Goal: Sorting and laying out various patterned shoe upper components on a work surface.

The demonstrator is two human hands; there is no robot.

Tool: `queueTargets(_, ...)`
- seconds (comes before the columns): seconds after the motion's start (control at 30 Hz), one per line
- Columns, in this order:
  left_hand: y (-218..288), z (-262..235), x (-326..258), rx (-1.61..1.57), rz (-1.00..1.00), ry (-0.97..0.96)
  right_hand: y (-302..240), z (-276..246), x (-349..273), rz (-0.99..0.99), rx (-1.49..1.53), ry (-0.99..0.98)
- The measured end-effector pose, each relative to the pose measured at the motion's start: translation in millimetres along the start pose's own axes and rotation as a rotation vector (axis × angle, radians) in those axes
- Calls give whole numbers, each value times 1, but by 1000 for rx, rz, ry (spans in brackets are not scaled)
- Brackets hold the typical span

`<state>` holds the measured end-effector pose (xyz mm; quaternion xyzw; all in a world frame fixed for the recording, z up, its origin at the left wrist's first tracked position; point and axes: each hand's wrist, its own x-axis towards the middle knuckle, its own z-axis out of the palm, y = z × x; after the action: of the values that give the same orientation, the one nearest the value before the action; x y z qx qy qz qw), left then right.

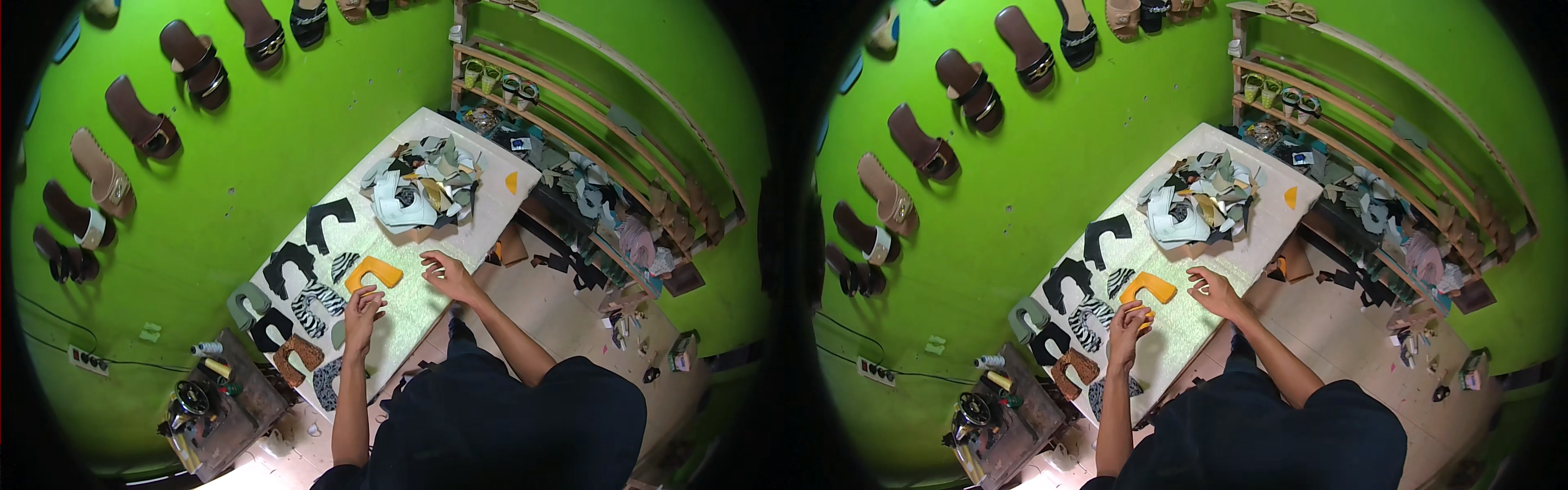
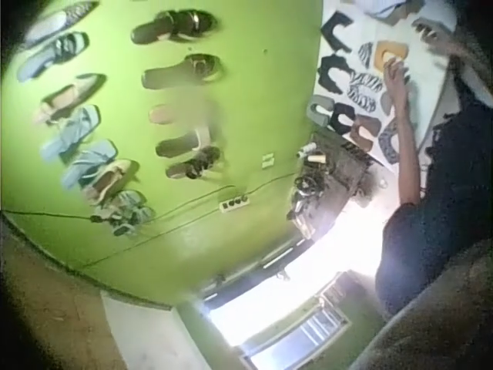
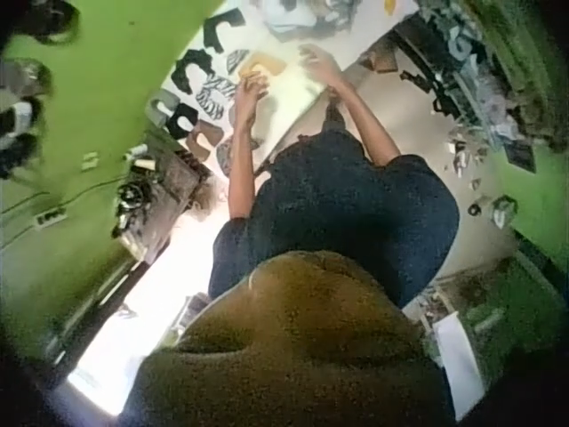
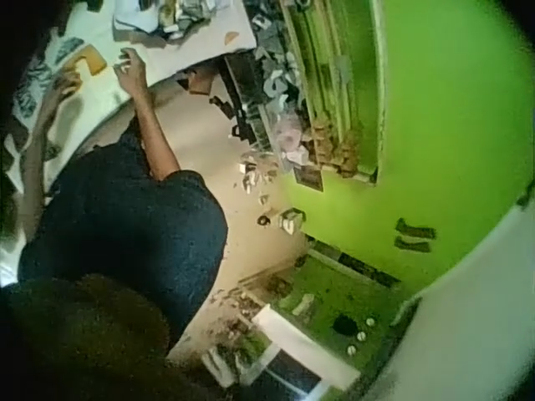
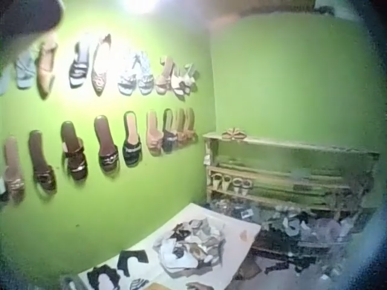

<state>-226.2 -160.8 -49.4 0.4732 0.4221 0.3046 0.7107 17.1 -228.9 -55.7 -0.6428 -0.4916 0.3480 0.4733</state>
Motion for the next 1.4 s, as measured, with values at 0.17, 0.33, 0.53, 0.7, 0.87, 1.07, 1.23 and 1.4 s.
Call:
queueTargets(0.17, 7, 44, 51, 58, 3, 29, 37, -38, 40, -47, 2, 1)
queueTargets(0.33, 10, 79, 100, 76, 9, 67, 48, -72, 85, -53, 17, -37)
queueTargets(0.53, 10, 110, 139, 61, -50, 154, 74, -95, 135, -38, 99, -159)
queueTargets(0.7, 8, 117, 163, 71, -84, 241, 85, -93, 167, -94, 71, -207)
queueTargets(0.87, -10, 108, 194, 113, -39, 335, 91, -85, 184, -79, 22, -232)
queueTargets(1.07, -29, 91, 227, 339, 110, 402, 88, -76, 198, -266, -329, -201)
queueTargets(1.23, -20, 89, 229, 327, 86, 336, 92, -63, 196, -357, -583, -166)
queueTargets(1.4, -3, 85, 227, 201, 116, 240, 80, -57, 196, -364, -695, -131)
